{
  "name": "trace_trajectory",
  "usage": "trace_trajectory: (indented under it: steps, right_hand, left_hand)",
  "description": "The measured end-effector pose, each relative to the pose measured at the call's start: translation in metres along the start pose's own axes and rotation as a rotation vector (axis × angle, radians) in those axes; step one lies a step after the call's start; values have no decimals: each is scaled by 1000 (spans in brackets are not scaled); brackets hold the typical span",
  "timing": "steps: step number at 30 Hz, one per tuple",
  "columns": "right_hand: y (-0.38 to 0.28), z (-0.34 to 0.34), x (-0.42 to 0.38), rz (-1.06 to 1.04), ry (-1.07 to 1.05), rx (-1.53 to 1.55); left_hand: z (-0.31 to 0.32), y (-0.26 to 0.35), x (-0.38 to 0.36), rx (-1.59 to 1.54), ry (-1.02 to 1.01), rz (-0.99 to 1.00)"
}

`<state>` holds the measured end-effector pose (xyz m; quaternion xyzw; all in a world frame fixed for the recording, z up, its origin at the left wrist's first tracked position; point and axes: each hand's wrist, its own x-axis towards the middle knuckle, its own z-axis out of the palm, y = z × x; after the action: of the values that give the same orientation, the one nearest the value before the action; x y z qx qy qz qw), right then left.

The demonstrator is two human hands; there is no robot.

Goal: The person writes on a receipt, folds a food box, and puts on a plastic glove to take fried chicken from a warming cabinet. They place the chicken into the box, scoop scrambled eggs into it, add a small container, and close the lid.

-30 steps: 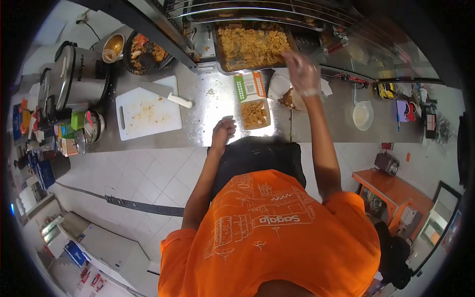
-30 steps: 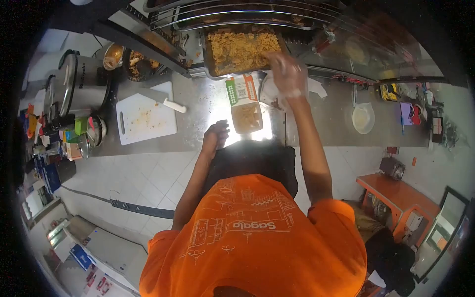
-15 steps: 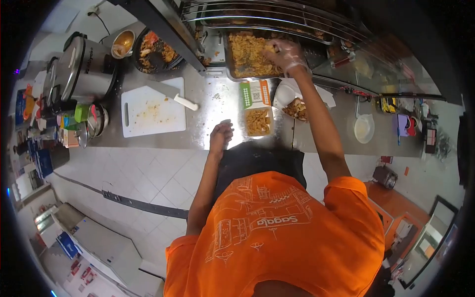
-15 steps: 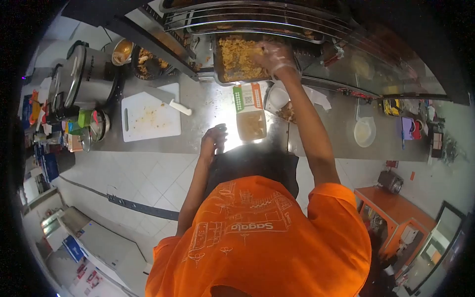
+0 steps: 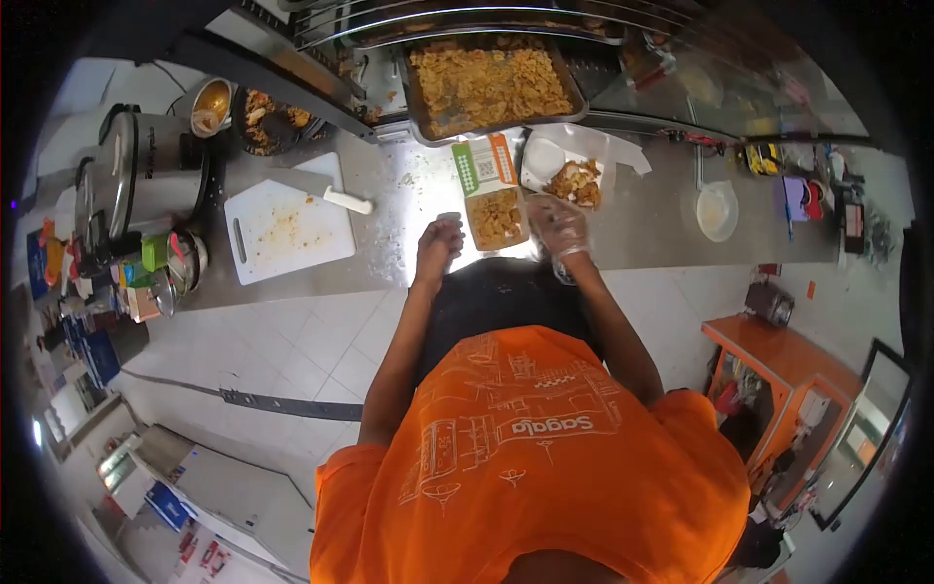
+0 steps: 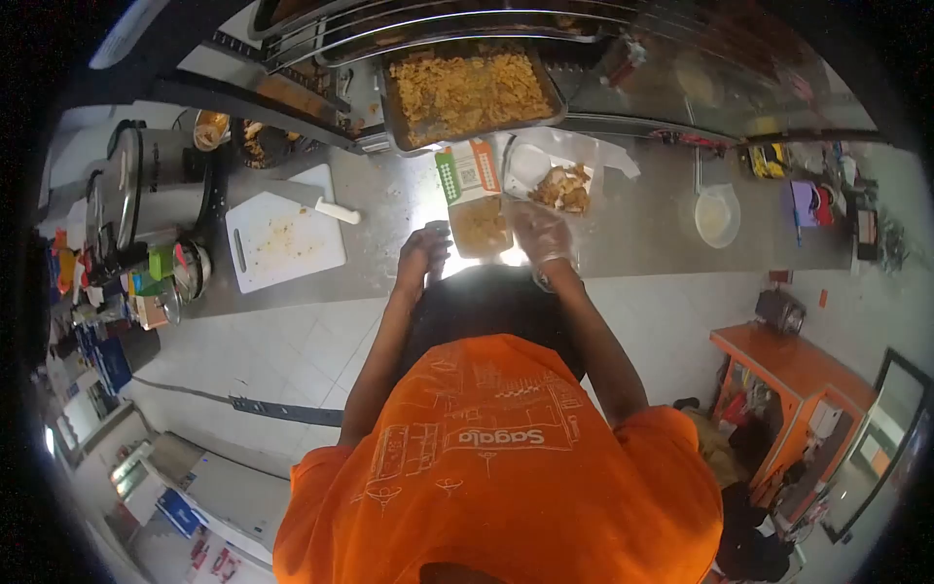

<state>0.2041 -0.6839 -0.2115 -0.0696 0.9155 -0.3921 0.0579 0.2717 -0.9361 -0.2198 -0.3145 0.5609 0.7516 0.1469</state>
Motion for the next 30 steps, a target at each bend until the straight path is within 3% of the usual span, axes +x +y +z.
trace_trajectory:
  steps: [5, 7, 9, 11, 12, 15, 17, 19, 20, 22, 23, 25, 26, 27, 29, 30]
  right_hand:
    - [24, -9, 5, 204, 45, -40]
    - [13, -3, 15, 110, -319, -219]
    - [65, 55, 11, 49, -371, 193]
    - [7, 24, 0, -25, -395, 58]
    - [-24, 2, -4, 299, -488, 265]
    - [173, 108, -11, 275, 248, 900]
    - [64, -12, -9, 249, 398, -165]
    - [52, -50, 14, 556, 610, -239]
    - [53, -58, 22, 538, 636, -229]
    - [66, -65, 30, 548, 258, -261]
    - [95, -56, 32, 530, 270, -264]
    - [155, -31, 39, 515, 429, -404]
    - [142, -42, 35, 485, 431, -369]
    - [127, -50, 26, 454, 428, -329]
    - [144, -64, 25, 545, 386, -444]
    - [136, -80, 23, 478, 243, -610]
  left_hand:
    - [21, 12, 8, 92, -39, -25]
    - [25, 17, 8, 123, -53, 11]
    - [26, 21, 16, 145, -62, 18]
    - [7, 10, 29, 155, -100, 101]
    - [-2, 11, 29, 212, -75, 114]
    - [-18, 20, 14, 283, -55, 117]
    - [-19, 28, 1, 249, -15, 94]
    - [-25, 9, 20, 146, 7, 502]
    - [-15, 29, 9, 181, 71, 548]
    - [-5, 58, 6, 176, 92, 594]
    - [1, 71, 9, 165, 94, 611]
    - [19, 103, 12, -104, -114, 415]
    - [24, 111, 21, -86, -189, 280]
    - [30, 111, 28, -103, -170, 296]
    - [54, 109, 45, -375, -390, 284]
    - [63, 111, 53, -484, -373, 205]
